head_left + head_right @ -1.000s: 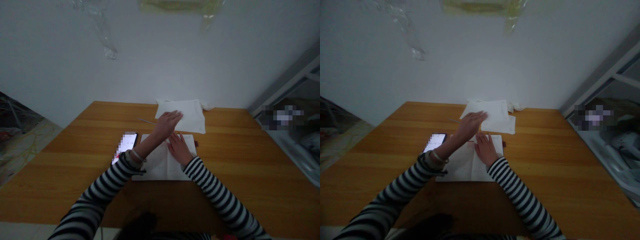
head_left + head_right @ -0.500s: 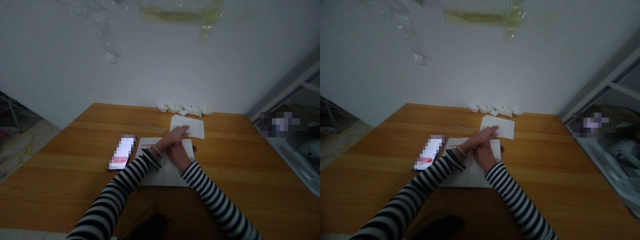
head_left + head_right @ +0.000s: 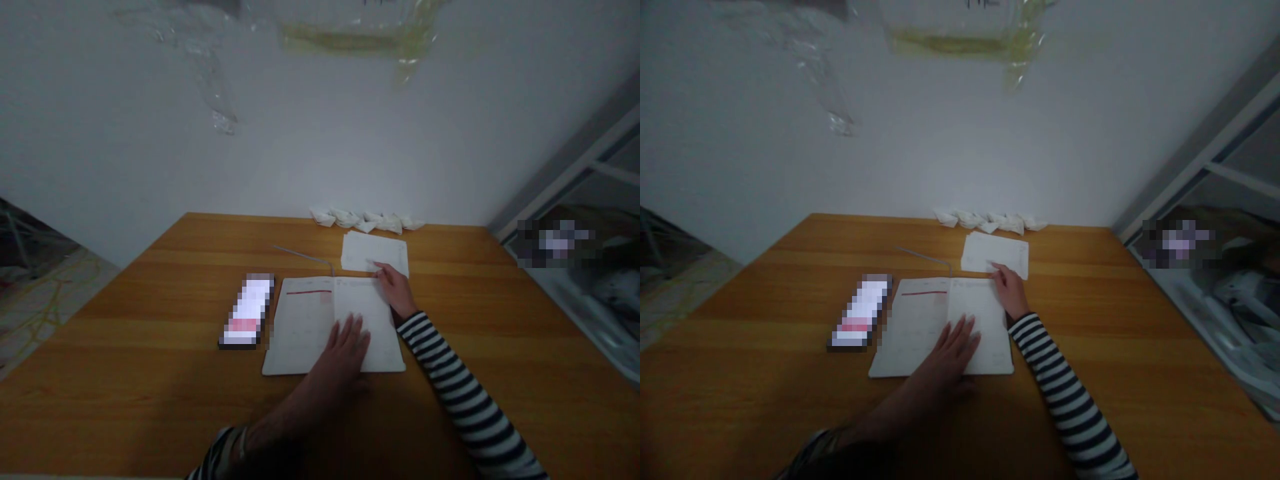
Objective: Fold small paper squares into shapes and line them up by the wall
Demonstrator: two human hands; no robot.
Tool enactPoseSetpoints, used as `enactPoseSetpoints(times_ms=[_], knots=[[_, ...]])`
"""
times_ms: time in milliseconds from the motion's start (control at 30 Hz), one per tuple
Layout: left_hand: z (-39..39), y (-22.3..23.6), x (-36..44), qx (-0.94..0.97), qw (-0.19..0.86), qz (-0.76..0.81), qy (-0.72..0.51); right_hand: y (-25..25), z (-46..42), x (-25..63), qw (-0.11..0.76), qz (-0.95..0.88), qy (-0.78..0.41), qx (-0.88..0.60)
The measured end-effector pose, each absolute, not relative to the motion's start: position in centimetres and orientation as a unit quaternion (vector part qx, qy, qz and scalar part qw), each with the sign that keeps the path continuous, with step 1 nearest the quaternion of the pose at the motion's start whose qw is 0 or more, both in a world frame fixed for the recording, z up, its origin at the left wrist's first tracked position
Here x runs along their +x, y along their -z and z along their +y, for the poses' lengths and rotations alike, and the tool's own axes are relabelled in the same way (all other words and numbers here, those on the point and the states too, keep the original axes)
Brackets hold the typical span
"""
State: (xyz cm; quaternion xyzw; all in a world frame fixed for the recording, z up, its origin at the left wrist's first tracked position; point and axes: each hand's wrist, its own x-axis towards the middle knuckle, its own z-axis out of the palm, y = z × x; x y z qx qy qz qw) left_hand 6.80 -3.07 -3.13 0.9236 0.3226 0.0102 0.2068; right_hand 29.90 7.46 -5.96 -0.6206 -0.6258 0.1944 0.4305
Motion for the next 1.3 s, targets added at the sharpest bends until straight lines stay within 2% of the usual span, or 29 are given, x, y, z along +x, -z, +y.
enactPoseSetpoints(times_ms=[233,467,567,700,767,900,1033,1133,1300], knots=[[-2.9,0.9,7.8,0.904,0.225,0.359,0.062,5.8,6.9,29.5,0.506,-0.605,-0.187,-0.586],[-2.9,0.2,7.6,0.889,0.256,0.377,0.045,6.4,6.6,29.2,0.542,-0.577,-0.226,-0.568],[-3.4,0.8,7.4,0.875,0.262,0.405,-0.039,6.1,6.5,29.3,0.580,-0.556,-0.186,-0.565],[-3.7,1.0,6.4,0.806,0.246,0.492,-0.218,5.6,6.5,29.5,0.649,-0.492,-0.139,-0.563],[-3.6,0.6,5.3,0.741,0.250,0.545,-0.303,5.3,6.5,29.4,0.652,-0.494,-0.134,-0.559],[-3.3,-0.5,1.5,0.613,0.313,0.597,-0.412,5.0,6.0,28.4,0.560,-0.620,-0.142,-0.530],[-3.8,-1.0,-2.5,0.551,0.422,0.603,-0.392,5.2,5.4,26.6,0.394,-0.789,-0.128,-0.454],[-3.8,-0.5,-4.4,0.513,0.506,0.596,-0.353,5.4,5.1,25.9,0.286,-0.843,-0.113,-0.442],[-1.4,0.6,-4.7,0.495,0.540,0.590,-0.339,5.0,4.6,25.2,0.208,-0.863,-0.094,-0.451]])
